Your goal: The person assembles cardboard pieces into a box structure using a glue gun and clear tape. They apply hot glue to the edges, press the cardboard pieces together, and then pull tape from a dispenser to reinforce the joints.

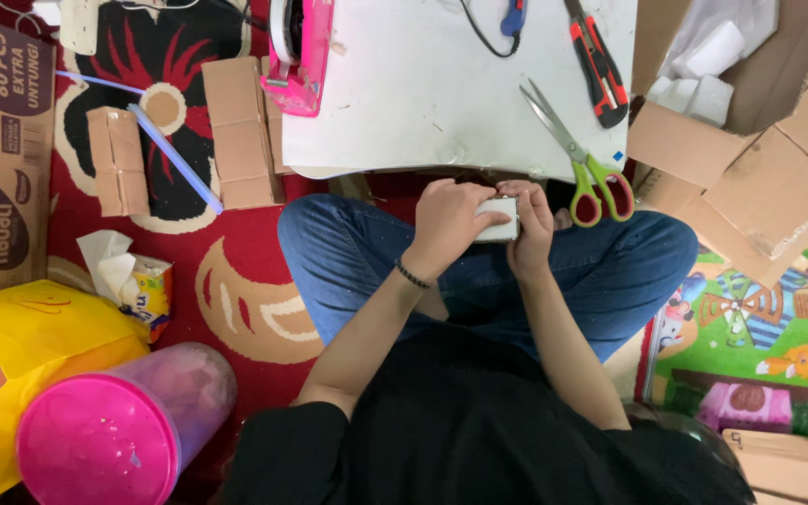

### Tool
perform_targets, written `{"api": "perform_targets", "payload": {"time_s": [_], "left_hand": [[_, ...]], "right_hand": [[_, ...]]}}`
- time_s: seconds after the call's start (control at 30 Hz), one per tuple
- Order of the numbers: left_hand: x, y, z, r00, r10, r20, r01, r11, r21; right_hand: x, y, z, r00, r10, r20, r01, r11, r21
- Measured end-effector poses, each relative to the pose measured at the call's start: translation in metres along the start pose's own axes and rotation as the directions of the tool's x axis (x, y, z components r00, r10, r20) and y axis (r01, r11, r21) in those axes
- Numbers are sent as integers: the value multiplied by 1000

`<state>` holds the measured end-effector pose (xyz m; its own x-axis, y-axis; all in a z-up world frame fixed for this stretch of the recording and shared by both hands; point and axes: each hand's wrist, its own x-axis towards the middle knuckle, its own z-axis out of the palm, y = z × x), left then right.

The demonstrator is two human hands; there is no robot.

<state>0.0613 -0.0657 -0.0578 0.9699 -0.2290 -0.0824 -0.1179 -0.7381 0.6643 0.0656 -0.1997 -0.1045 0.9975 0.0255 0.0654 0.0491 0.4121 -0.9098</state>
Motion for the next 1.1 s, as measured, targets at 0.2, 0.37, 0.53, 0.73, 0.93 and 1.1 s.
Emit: {"api": "perform_targets", "payload": {"time_s": [0.2,0.37,0.53,0.73,0.93,1.1], "left_hand": [[-1,13,-19,1000,-11,19,12,999,-48],[-3,17,-23,999,-25,-27,24,1000,-15],[-2,21,-26,1000,-11,12,12,999,-36],[-3,34,-42,995,-57,85,63,996,-67],[-7,39,-45,995,-60,81,67,993,-93],[-6,38,-49,992,-77,103,89,989,-117]], "right_hand": [[3,3,-5,999,23,28,-24,999,30],[4,3,-10,997,45,64,-49,997,62],[3,-1,-14,997,44,70,-48,997,59],[3,5,-19,999,12,42,-14,999,50],[2,2,-19,999,5,50,-7,999,50],[1,5,-27,990,91,106,-101,991,92]]}}
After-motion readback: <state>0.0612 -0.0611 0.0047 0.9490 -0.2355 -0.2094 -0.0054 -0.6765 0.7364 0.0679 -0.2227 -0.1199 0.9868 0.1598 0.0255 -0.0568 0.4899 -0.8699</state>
